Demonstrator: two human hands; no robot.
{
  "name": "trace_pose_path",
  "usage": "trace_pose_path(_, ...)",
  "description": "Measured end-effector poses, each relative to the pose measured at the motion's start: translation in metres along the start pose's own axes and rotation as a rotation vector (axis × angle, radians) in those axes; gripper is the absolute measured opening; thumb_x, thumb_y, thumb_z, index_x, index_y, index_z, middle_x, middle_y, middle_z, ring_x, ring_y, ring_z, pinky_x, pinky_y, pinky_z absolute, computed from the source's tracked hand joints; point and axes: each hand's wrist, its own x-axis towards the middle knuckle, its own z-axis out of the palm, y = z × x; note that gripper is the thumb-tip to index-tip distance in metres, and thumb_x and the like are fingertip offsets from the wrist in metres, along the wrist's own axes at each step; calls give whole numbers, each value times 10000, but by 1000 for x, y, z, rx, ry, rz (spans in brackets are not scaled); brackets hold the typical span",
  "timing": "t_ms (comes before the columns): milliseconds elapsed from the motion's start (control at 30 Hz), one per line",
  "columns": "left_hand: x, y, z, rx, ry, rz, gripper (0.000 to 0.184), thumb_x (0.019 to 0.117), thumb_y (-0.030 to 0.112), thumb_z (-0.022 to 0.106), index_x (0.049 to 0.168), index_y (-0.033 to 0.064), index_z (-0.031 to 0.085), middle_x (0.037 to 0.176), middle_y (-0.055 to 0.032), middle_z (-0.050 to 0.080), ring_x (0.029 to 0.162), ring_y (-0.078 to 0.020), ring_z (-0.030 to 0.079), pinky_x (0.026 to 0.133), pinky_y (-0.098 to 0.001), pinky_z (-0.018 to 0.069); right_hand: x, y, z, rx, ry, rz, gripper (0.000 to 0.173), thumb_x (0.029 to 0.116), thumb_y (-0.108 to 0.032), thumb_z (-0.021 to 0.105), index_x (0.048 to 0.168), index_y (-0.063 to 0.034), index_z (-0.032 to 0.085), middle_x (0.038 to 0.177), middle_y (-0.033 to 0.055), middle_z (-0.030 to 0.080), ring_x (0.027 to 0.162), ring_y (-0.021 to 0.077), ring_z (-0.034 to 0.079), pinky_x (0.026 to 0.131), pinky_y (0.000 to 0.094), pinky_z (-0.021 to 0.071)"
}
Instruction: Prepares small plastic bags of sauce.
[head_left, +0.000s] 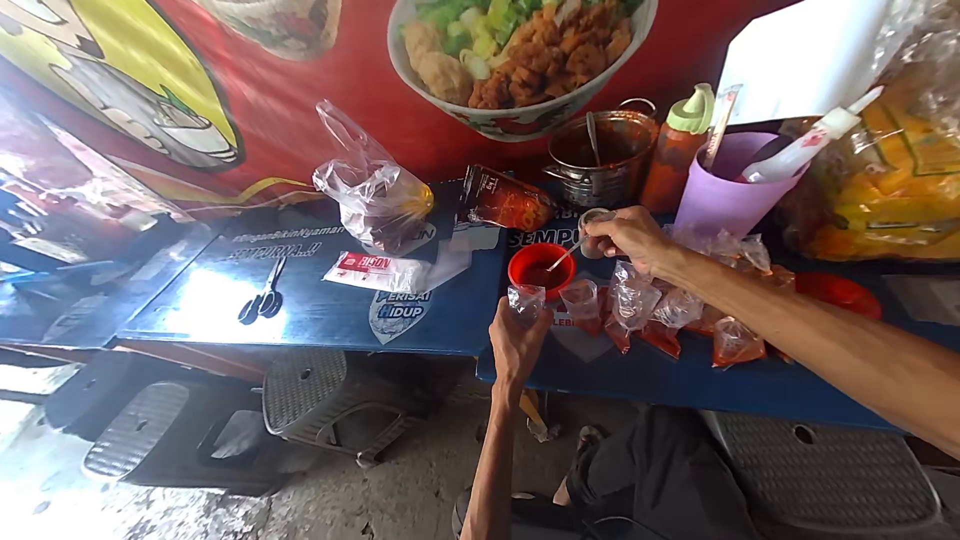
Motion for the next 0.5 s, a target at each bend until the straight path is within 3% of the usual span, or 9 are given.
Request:
trace_pose_path(367,1,-1,1,12,3,-6,402,823,206,789,1108,-30,633,875,-73,708,811,-88,695,769,-281,573,-12,-28,-4,9,-5,-107,145,1012,-89,596,955,-29,714,661,-31,664,500,5,502,479,184,390)
trace_pose_path(500,2,-1,3,15,5,4,409,823,214,791,1109,-32,633,878,-73,706,818,-89,696,775,-277,574,-29,-25,-1,-29,-121,-335,112,1005,-63,609,971,-14,704,686,-24,669,528,14,529,498,180,415)
